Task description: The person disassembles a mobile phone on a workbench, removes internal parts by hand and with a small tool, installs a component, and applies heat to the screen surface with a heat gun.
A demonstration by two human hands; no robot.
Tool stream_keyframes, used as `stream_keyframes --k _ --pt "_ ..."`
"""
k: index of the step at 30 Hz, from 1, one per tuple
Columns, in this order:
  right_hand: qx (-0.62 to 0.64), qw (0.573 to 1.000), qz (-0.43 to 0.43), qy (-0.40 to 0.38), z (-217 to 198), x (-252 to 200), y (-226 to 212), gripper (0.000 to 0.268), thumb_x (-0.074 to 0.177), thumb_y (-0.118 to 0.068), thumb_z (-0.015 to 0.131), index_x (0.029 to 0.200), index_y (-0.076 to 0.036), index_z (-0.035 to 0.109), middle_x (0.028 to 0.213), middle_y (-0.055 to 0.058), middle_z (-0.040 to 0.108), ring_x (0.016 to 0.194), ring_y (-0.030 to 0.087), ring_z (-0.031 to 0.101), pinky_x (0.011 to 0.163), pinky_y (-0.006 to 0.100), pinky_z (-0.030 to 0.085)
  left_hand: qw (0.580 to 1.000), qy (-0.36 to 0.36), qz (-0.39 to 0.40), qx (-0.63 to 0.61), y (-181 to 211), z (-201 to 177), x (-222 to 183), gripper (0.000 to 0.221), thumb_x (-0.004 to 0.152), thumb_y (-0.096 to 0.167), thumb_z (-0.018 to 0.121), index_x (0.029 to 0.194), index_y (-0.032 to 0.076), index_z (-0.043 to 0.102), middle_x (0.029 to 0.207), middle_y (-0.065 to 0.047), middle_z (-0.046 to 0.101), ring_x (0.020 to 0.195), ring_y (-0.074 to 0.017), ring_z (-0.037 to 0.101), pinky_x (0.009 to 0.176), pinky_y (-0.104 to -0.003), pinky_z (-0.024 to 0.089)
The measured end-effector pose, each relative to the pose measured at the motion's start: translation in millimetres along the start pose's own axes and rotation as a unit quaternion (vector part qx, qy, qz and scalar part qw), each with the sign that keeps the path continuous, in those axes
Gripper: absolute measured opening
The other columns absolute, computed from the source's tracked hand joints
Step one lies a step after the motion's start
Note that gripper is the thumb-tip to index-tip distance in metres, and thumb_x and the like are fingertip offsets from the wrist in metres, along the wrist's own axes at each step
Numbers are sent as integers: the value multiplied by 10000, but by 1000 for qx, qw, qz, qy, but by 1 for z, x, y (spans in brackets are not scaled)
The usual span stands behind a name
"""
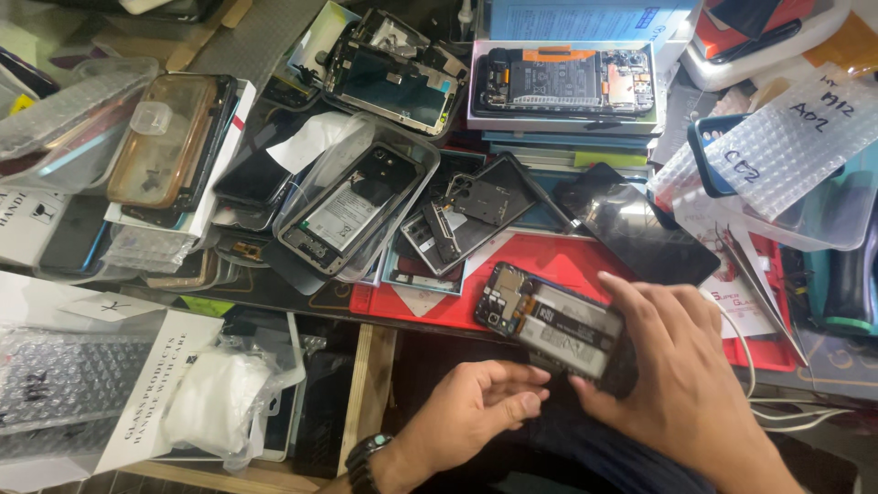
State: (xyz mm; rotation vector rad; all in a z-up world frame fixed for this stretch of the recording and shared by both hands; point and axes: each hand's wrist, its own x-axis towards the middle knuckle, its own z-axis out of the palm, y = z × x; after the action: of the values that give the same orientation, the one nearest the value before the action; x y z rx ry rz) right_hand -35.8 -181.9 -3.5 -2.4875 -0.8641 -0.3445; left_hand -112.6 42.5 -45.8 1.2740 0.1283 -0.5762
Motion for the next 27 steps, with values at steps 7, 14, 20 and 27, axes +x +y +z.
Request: stream_keyframes --k 7,14,20,27 --pt "54 995 33 79 15 -51 -11 1102 531 -419 928 1435 -13 448 1199 133 594 1102 307 558 986 480 392 978 19 135 -159 -21 32 1 271 1003 40 651 1249 -70 619 1203 -138 724 1118 -170 697 1018 -315 576" --pt "531 822 158 135 33 -91 -19 1021 908 -383 850 1601 38 229 1393 208 517 1259 249 557 1087 384 457 981 96 107 -129 -14 28 5 202 974 57 638 1147 -45 632 1045 -127 756 905 -159 741 804 -315 633" --pt "800 448 400 -14 48 -99 -6 805 952 -484 353 1549 54 291 1486 213 518 1274 313 623 1007 482 523 989 -4 110 -95 14 23 -3 277 995 39 628 1257 -48 602 1109 -82 716 972 -125 699 852 -282 598" --pt "869 446 204 -56 58 -113 -17 668 1112 -408 378 1611 7 216 1488 303 485 1187 459 644 951 605 535 892 118 218 378 58 24 -15 431 776 171 843 1155 55 674 916 -72 643 778 -187 642 691 -327 557"
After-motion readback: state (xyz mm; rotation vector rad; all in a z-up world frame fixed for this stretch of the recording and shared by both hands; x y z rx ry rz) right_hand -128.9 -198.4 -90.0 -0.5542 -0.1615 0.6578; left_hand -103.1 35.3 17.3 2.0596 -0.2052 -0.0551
